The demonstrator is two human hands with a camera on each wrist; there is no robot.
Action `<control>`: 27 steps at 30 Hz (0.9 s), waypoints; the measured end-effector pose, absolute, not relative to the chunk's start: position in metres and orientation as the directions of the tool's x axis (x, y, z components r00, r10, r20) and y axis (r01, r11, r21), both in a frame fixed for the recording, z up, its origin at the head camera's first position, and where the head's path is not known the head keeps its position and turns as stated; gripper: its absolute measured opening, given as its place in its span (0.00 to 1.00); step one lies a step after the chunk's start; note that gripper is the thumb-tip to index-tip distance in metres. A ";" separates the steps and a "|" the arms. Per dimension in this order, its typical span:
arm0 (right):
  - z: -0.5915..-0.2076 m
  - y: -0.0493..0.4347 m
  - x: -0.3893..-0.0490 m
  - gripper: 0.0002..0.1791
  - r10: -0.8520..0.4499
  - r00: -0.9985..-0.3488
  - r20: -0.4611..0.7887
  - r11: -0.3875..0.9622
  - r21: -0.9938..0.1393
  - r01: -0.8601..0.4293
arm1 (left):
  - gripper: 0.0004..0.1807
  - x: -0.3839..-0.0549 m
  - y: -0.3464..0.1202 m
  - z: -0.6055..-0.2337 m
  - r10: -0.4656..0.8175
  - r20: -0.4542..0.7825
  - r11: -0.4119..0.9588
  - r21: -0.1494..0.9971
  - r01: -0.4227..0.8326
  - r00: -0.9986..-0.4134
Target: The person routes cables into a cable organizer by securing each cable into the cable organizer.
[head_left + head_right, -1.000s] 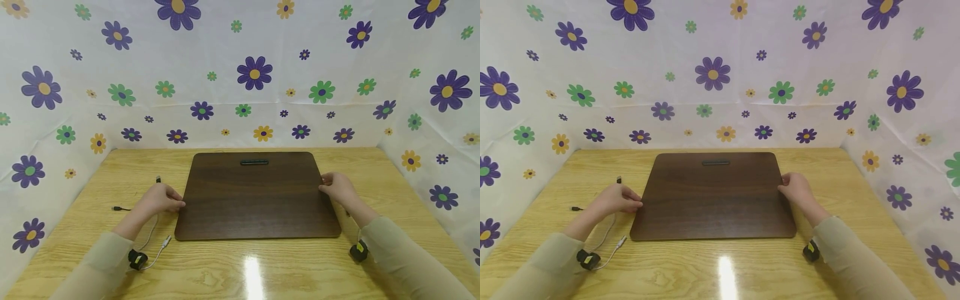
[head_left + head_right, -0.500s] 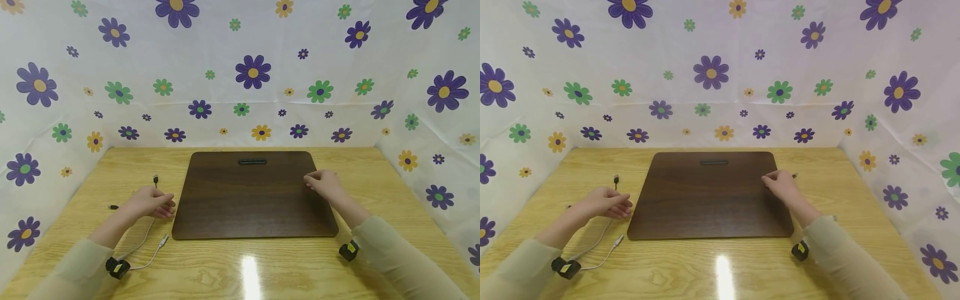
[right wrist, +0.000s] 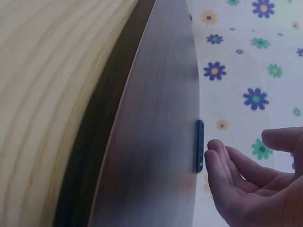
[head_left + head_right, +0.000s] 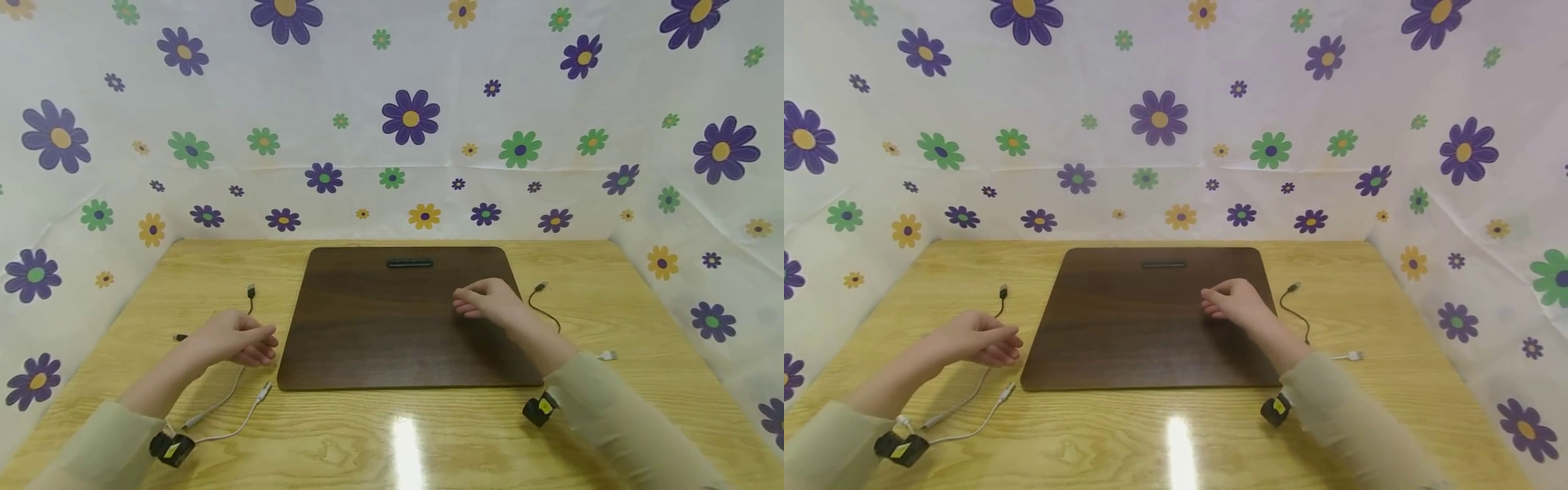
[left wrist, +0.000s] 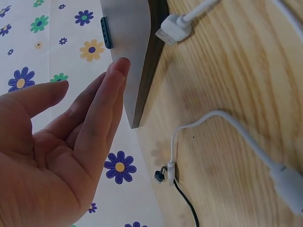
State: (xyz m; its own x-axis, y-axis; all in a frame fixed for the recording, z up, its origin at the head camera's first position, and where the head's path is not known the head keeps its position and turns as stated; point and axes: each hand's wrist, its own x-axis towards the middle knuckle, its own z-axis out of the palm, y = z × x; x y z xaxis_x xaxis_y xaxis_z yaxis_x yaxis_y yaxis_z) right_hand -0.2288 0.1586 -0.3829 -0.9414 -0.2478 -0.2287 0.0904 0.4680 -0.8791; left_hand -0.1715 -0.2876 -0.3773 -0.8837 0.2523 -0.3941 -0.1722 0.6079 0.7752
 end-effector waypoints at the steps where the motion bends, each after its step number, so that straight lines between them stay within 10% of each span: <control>1: -0.383 0.155 -0.228 0.23 -0.260 -0.939 -0.225 0.463 -0.883 0.084 | 0.24 -0.170 -0.288 -0.376 0.253 -0.392 0.615 0.771 -0.166 -0.884; 27: -0.376 0.081 -0.194 0.19 -0.509 -0.827 -0.238 0.349 -0.935 0.054 | 0.21 -0.134 -0.311 -0.366 0.305 -0.421 0.606 0.778 -0.167 -0.854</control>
State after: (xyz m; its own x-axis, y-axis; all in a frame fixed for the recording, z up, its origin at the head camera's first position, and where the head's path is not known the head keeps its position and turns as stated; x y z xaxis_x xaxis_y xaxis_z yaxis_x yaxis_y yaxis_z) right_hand -0.1939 0.0810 -0.3764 -0.8274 -0.5088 -0.2378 0.0541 0.3492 -0.9355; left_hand -0.1342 -0.3115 -0.3663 -0.8544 0.3051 -0.4207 -0.1667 0.6059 0.7779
